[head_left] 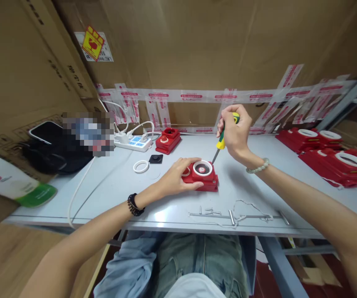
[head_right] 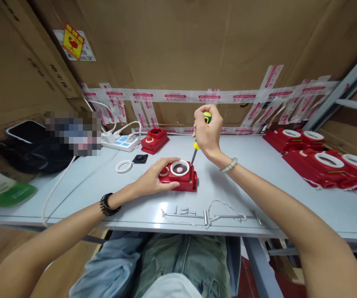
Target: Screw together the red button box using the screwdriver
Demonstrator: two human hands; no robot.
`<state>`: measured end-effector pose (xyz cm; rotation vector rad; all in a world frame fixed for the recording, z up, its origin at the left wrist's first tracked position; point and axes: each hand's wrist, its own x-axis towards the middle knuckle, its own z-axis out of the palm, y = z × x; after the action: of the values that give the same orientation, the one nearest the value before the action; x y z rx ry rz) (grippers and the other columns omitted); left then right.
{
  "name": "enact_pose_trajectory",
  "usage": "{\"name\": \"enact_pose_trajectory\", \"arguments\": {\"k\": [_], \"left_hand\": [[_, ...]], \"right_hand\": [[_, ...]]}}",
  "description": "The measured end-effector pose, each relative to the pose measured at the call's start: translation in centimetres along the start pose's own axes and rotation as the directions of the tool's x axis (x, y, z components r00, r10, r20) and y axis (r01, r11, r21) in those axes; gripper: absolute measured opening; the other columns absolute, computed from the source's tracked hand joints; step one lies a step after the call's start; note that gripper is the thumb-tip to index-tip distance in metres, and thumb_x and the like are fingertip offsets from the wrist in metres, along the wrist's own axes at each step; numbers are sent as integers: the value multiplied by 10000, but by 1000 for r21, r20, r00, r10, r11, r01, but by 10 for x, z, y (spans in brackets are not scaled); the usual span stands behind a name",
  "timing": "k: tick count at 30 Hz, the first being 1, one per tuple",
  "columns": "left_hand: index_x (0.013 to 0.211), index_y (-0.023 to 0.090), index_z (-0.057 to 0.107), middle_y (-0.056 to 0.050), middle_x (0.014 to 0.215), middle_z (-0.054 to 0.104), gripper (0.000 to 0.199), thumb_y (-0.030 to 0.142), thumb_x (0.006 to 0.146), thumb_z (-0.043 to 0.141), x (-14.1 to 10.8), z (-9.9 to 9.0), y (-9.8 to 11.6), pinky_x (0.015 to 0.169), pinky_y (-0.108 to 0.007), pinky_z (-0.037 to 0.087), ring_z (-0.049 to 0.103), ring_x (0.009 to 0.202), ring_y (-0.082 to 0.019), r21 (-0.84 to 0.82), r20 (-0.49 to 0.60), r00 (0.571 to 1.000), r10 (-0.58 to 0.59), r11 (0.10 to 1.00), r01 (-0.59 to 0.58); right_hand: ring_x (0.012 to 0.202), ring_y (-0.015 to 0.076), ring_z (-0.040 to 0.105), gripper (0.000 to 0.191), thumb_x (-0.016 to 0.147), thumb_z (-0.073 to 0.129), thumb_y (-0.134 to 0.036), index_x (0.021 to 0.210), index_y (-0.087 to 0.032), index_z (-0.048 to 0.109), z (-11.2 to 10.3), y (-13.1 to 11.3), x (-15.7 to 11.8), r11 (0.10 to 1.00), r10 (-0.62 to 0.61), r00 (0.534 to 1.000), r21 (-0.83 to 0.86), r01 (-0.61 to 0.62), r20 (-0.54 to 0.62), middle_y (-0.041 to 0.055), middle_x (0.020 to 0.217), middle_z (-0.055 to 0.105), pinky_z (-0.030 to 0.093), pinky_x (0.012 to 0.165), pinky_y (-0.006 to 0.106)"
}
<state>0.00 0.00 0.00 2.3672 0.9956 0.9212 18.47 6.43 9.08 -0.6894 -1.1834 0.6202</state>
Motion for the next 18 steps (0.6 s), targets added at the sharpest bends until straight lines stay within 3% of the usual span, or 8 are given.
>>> {"name": "enact_pose_trajectory", "arguments": {"k": [6, 11, 14, 18], "left_hand": [[1341, 232, 465, -106, 1306, 580, 665, 473, 784, 736, 0, 0, 0, 1010, -431, 469, 563, 1165, -272, 11, 4, 1000, 1, 1000, -1], [1340, 230, 469, -113, 1303, 582, 666, 482, 784, 734, 1, 0, 1, 1009, -442, 468, 566, 1165, -278, 6, 4, 1000, -5, 1000, 5], [1348, 238, 464, -114, 1332, 568, 667, 482, 789, 733, 1, 0, 1, 1017, -441, 464, 554, 1192, -282, -6, 9, 1000, -5, 1000, 5], [1349, 256, 468, -106, 1370, 553, 651, 484, 798, 729, 0, 0, 1, 1040, -450, 447, 542, 1219, -286, -13, 4, 1000, 12, 1000, -12]], "right_hand": [[477, 80, 453, 141, 885, 569, -318, 838, -255, 452, -1, -5, -14, 974, -106, 992, -193, 118, 71, -59, 669, 443, 401, 371, 214], [618, 109, 495, 89, 922, 509, -308, 920, -259, 435, -5, -21, -25, 891, -144, 959, -390, 232, 243, -35, 792, 484, 480, 610, 295], [713, 159, 526, 141, 922, 509, -364, 871, -242, 459, -7, -34, -24, 728, -144, 922, -593, 345, 359, -1, 802, 535, 457, 734, 363], [766, 230, 539, 261, 836, 620, -446, 783, -223, 494, -11, -51, -16, 449, -98, 899, -787, 423, 427, 50, 770, 535, 425, 702, 391]]}}
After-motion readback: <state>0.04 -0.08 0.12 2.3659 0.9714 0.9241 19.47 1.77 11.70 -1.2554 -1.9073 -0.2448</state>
